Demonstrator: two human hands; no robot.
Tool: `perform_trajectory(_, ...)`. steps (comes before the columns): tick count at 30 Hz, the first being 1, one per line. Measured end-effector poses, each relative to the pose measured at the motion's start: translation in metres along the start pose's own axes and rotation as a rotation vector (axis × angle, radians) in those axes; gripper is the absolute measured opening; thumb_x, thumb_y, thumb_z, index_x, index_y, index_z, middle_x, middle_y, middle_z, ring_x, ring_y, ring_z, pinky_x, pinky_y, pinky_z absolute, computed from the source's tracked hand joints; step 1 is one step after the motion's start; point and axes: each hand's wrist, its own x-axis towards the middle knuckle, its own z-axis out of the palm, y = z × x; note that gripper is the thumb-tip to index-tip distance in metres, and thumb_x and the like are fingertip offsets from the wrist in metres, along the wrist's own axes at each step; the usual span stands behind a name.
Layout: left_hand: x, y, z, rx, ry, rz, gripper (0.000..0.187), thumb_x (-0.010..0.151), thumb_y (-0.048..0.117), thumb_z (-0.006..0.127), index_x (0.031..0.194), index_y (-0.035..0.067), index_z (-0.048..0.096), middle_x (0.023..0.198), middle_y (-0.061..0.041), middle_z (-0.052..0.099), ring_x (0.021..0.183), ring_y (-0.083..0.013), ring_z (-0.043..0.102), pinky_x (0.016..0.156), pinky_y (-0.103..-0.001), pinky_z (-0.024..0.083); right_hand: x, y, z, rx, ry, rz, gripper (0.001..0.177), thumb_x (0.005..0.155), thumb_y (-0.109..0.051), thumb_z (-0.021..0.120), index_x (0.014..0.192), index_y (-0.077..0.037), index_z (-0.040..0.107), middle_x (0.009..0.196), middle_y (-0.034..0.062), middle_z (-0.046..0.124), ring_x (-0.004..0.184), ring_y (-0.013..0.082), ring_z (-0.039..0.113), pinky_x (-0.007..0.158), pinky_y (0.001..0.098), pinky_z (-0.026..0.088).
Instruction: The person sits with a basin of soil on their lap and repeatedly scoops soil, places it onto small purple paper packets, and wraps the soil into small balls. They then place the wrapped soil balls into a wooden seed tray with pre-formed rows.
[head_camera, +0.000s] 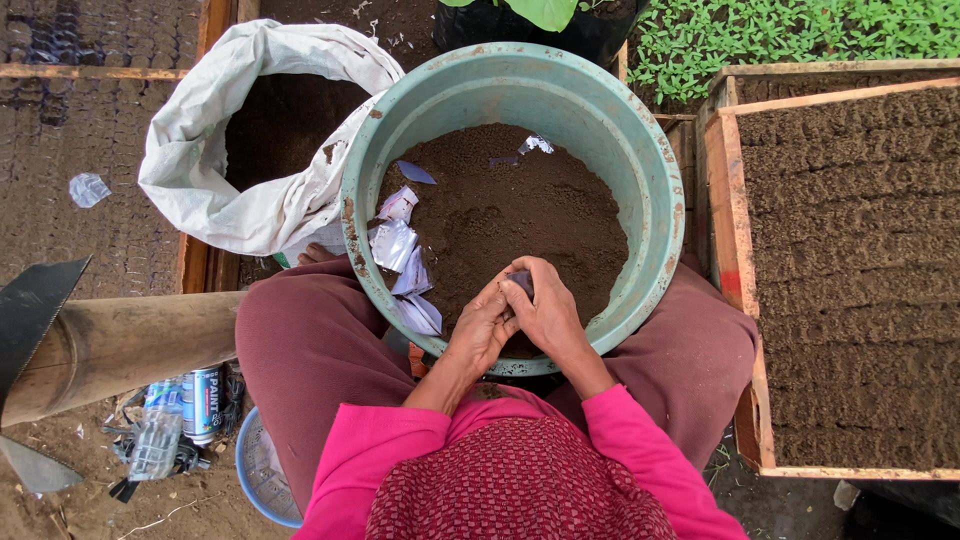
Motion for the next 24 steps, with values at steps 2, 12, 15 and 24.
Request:
perform_trajectory(2, -0.004, 0.004, -0.001, 0.121, -0.005, 0.013, 0.041, 0.097, 0.012, 0.047, 0.138, 0.005, 0.043, 0.115, -0.018, 0.062, 0.097, -0.0229, 0.065, 0.086, -0.036, 0.057, 0.002, 0.008, 0.004, 0.048, 0.019, 0.05, 0.037, 0.092, -0.036, 0.054, 0.119, -0.011, 0.051, 0.109, 0.0226, 0.058, 0.107, 0.0454, 0.055, 0.09, 0.0549, 0.044)
perform_trajectory(12, -0.007, 0.129, 0.013, 1.709, 0.594, 0.683, 0.028, 0.088, 0.016, 0.059, 0.115, 0.016, 0.065, 0.091, -0.014, 0.067, 0.089, -0.0351, 0.064, 0.083, -0.048, 0.05, 0.008, 0.04, -0.028, 0.525, 0.093, 0.353, 0.034, 0.083, -0.013, 0.066, 0.114, -0.002, 0.058, 0.107, 0.0264, 0.051, 0.077, 0.0335, 0.066, 0.058, 0.0361, 0.063)
perform_trajectory(15, 0.026, 0.134, -0.04, 1.925, 0.788, 0.776, 0.023, 0.085, 0.023, 0.065, 0.103, 0.01, 0.068, 0.087, -0.016, 0.063, 0.082, -0.0377, 0.063, 0.074, -0.049, 0.051, -0.004, 0.024, -0.067, 0.535, 0.103, 0.355, 0.039, 0.079, -0.011, 0.069, 0.115, 0.001, 0.058, 0.107, 0.0286, 0.05, 0.08, 0.0322, 0.065, 0.063, 0.0357, 0.063)
perform_trajectory(24, 0.039, 0.125, -0.068, 2.215, 0.805, 0.537, 0.025, 0.093, 0.032, 0.056, 0.102, 0.016, 0.075, 0.086, -0.015, 0.07, 0.074, -0.0404, 0.067, 0.055, -0.05, 0.049, -0.098, 0.072, -0.259, -0.032, 0.444, 0.386, 0.03, 0.076, -0.017, 0.062, 0.105, -0.019, 0.065, 0.1, -0.0013, 0.068, 0.076, 0.0094, 0.066, 0.074, 0.0223, 0.048)
